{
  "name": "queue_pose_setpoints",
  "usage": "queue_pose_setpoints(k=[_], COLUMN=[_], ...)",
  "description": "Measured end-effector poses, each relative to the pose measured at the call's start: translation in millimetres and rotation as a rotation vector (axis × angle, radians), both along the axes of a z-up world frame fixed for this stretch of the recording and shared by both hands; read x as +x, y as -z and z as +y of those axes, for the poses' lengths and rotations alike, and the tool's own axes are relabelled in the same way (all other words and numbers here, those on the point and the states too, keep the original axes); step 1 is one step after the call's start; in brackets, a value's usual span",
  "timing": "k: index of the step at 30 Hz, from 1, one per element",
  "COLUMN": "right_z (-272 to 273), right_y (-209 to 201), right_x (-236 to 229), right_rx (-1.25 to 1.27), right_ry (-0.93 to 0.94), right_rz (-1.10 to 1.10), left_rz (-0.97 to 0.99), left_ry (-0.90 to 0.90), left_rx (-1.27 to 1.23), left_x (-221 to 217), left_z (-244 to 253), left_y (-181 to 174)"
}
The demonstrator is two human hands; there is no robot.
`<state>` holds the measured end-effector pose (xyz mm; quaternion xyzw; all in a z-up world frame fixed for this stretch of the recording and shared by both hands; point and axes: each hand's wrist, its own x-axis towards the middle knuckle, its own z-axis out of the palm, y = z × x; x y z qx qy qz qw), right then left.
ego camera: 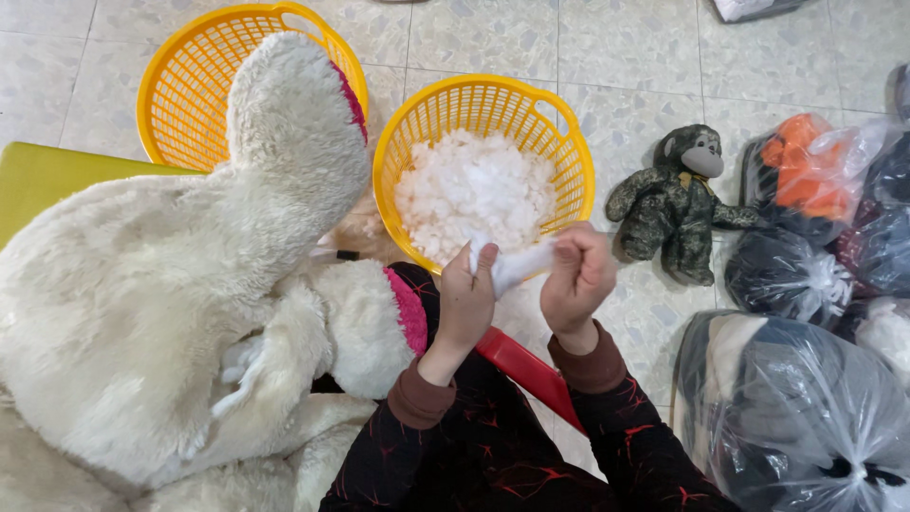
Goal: The person repeatedly takes handfuls of white stuffing from a yellow basket and inserts them into a large white stuffed bear through an opening in its back. The person works by hand, pushing the stuffing into the bear's body and limbs.
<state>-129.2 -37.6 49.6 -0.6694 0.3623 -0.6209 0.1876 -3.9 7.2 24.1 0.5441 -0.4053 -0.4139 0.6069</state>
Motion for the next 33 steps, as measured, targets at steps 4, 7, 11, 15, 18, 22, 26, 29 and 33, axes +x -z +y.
queue_pose_setpoints(k=[4,7,11,15,18,22,26,29,33], right_z=[-16,-39,-89,-137,-124,-50,-4,-7,-8], right_y=[1,11,39,73,89,94,71,45,22], right_x=[-8,-26,-55,-61,-46,-23,1,6,-13], right_rx=[-0.142,-0.217,-0.219,0.049,0.160,0.835,0.697,0.646,0.421], right_ry=[0.138,0.253,0.340,0.249,0.097,-0.577,-0.477,-0.372,-0.293], right_rz=[-0.075,-0.101,-0.138,0.443,0.718,-0.128,-0.004,0.068,0.126], left_rz=[-0.094,-0.075,0.081,0.508,0.561,0.632,0.626,0.450,0.542], left_ry=[-0.072,-0.124,-0.204,-0.142,-0.117,-0.150,-0.113,-0.150,-0.128], left_rx=[-0.071,0.088,0.139,0.322,0.188,0.100,0.011,0.040,0.089], left_x=[2,8,20,24,23,11,0,-1,9], left_z=[3,1,3,8,5,2,3,-1,-1], left_y=[6,23,49,58,57,65,73,73,73])
